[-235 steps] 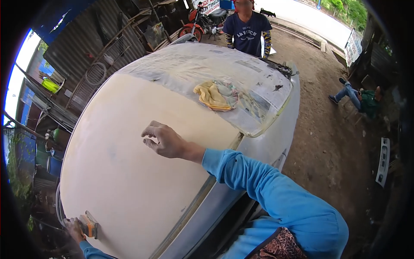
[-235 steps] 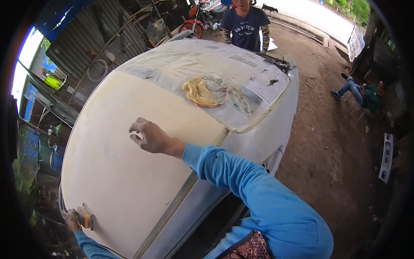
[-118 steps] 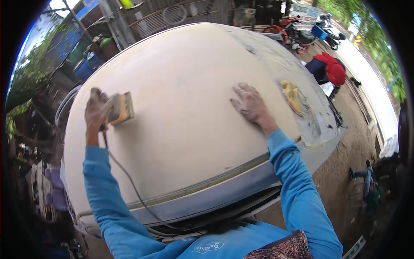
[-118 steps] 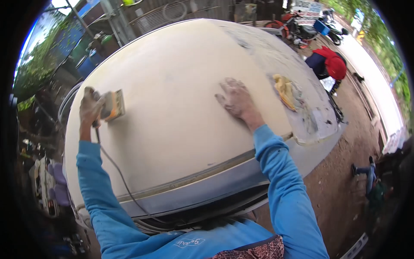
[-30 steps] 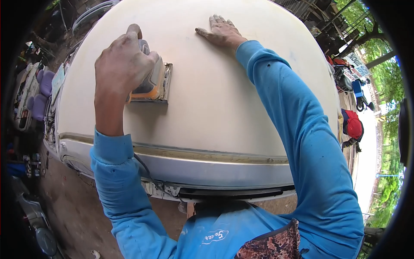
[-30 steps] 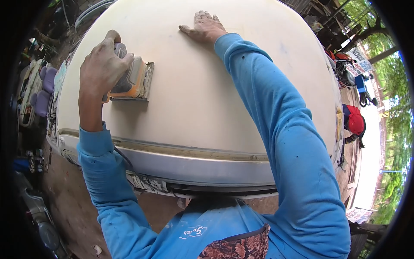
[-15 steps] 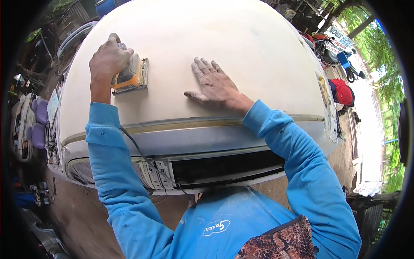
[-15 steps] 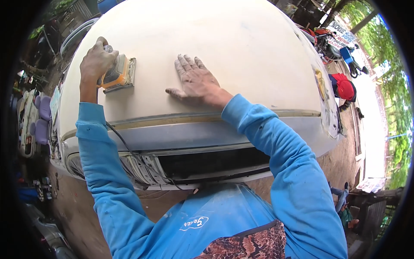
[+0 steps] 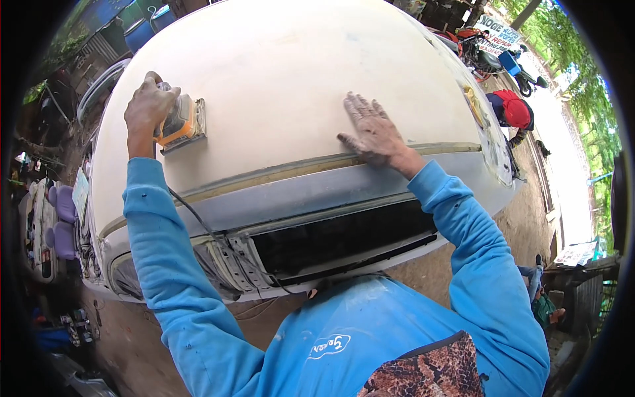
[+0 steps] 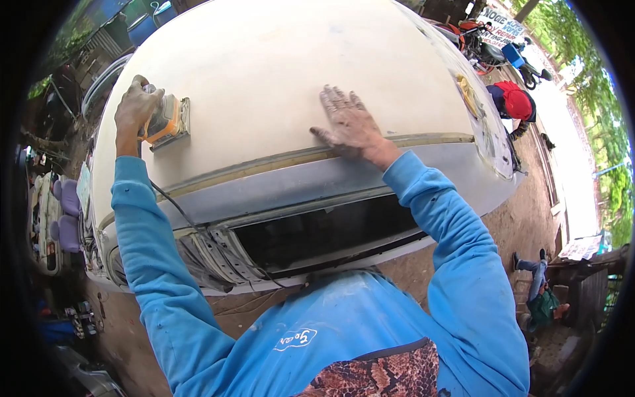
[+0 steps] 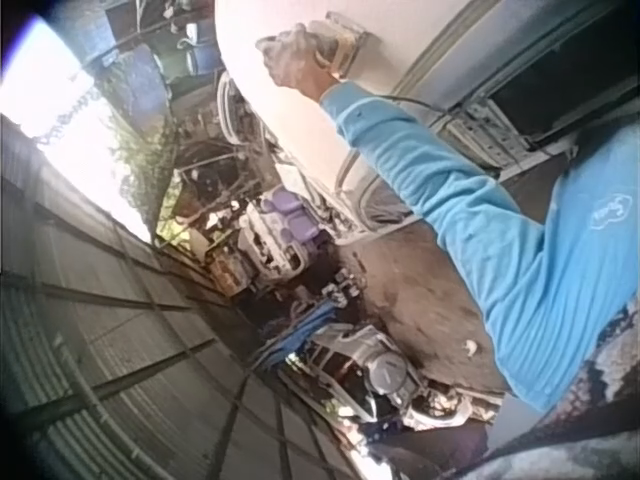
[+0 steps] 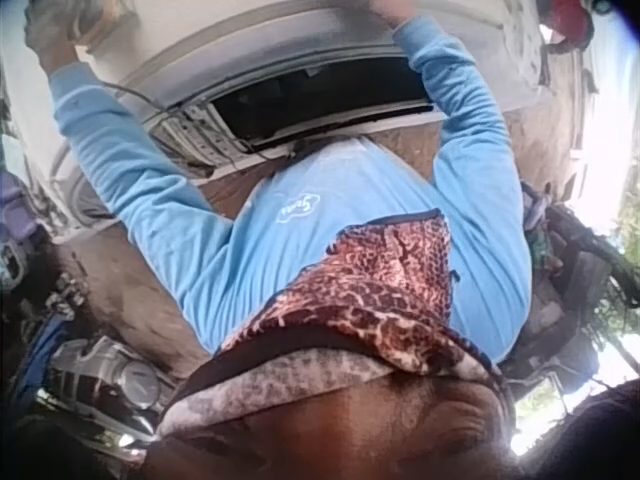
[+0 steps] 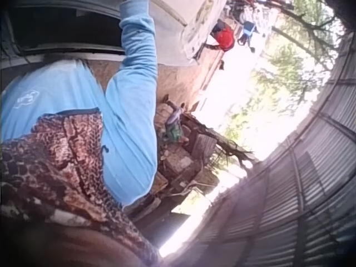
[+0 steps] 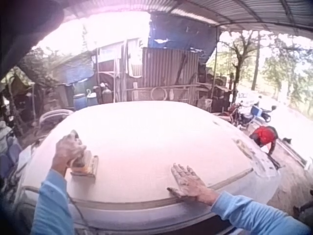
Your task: Sanding the roof of a vehicle using an electric power sander.
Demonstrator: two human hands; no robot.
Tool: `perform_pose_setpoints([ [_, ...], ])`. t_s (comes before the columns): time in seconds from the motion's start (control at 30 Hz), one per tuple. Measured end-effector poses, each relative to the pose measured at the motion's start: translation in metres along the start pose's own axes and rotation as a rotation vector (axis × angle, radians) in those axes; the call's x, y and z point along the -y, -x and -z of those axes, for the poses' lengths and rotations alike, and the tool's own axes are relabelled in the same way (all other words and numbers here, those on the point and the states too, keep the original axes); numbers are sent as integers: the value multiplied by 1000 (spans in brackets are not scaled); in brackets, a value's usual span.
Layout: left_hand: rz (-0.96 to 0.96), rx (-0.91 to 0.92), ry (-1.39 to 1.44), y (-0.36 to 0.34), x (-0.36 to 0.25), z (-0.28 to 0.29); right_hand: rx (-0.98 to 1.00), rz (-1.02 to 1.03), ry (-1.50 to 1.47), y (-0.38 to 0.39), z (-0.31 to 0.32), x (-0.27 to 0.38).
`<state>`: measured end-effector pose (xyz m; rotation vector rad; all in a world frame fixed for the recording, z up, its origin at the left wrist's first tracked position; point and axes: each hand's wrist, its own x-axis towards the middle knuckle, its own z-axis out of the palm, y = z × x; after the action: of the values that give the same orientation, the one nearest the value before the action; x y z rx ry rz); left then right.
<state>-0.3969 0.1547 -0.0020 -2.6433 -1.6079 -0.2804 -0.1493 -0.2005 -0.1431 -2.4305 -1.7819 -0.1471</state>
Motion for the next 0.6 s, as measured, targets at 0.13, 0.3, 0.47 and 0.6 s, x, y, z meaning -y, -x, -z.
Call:
perform_pose_setpoints([
  [0.13,5,1,7,1,-5,5,-78,-127,-14,45,-3,-50],
  [0.3,-21,6,-25,-4,-4,5,-164,-181,-78,115,-5,-94],
  [0.47,18,-2,-76,-7,-3,6,-254,-247,-129,123,1,-88],
  [0.6,-68,39,-80,3,-19,2,-302,-262,-127,124,1,-87],
])
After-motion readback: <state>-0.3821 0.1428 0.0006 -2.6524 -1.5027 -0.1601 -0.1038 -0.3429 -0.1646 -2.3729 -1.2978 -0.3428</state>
